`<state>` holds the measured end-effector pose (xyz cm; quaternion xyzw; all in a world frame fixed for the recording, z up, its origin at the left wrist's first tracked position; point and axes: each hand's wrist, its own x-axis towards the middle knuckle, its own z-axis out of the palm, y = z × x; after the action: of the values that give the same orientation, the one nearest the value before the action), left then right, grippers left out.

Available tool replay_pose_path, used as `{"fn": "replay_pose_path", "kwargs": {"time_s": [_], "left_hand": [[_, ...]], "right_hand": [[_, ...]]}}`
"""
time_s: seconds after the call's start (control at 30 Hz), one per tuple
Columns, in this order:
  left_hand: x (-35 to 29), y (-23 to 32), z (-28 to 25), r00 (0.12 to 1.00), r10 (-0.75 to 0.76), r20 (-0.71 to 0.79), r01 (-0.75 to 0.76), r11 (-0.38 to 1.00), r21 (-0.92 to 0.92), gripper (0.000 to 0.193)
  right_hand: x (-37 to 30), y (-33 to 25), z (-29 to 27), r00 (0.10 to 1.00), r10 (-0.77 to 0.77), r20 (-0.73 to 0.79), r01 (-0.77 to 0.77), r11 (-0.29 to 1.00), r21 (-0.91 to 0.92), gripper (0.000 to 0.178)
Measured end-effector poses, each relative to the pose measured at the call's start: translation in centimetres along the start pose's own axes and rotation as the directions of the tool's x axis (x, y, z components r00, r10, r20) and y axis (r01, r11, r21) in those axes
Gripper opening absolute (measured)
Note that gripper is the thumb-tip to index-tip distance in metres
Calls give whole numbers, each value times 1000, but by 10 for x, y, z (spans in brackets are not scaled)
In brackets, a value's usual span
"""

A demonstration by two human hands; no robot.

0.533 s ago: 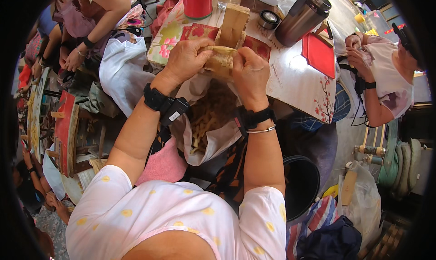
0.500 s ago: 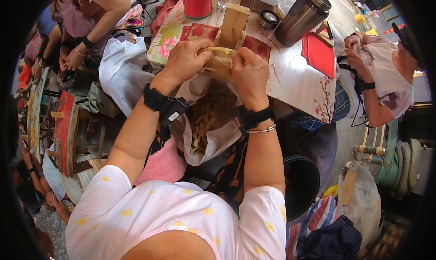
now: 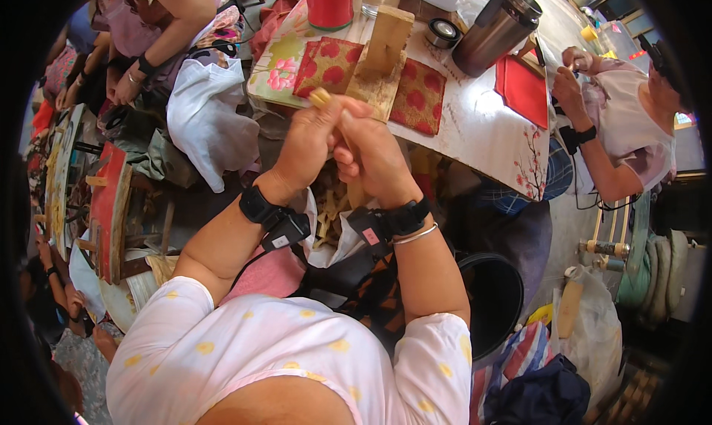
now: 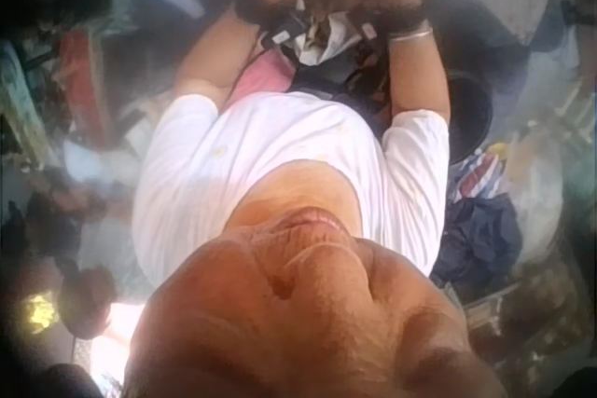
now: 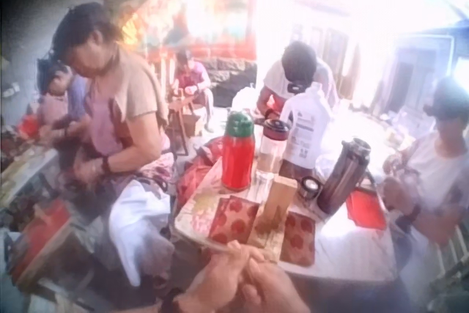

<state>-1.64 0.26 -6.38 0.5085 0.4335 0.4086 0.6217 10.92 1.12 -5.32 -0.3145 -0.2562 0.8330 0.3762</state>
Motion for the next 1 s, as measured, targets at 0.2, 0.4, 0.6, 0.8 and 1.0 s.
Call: {"fn": "replay_pose_path", "kwargs": {"time_s": [0.2, 0.4, 0.6, 0.8, 1.0], "left_hand": [[18, 20, -15, 924, 47, -380, -354, 481, -802, 33], [12, 14, -39, 499, 722, -479, -751, 636, 176, 30], [2, -7, 2, 432, 900, 53, -779, 343, 525, 41], [-2, 6, -8, 994, 89, -57, -85, 994, 70, 25], [2, 1, -2, 712, 702, 15, -564, 559, 608, 12]], "right_hand": [[-2, 5, -10, 991, 73, 116, -26, 930, -366, 20], [-11, 2, -6, 969, 51, 243, -41, 998, -47, 18], [-8, 19, -15, 841, -507, 188, 522, 671, -527, 21], [-15, 11, -12, 885, -457, -86, 307, 714, -629, 30], [-15, -1, -31, 993, 65, 96, -60, 997, -55, 32]]}}
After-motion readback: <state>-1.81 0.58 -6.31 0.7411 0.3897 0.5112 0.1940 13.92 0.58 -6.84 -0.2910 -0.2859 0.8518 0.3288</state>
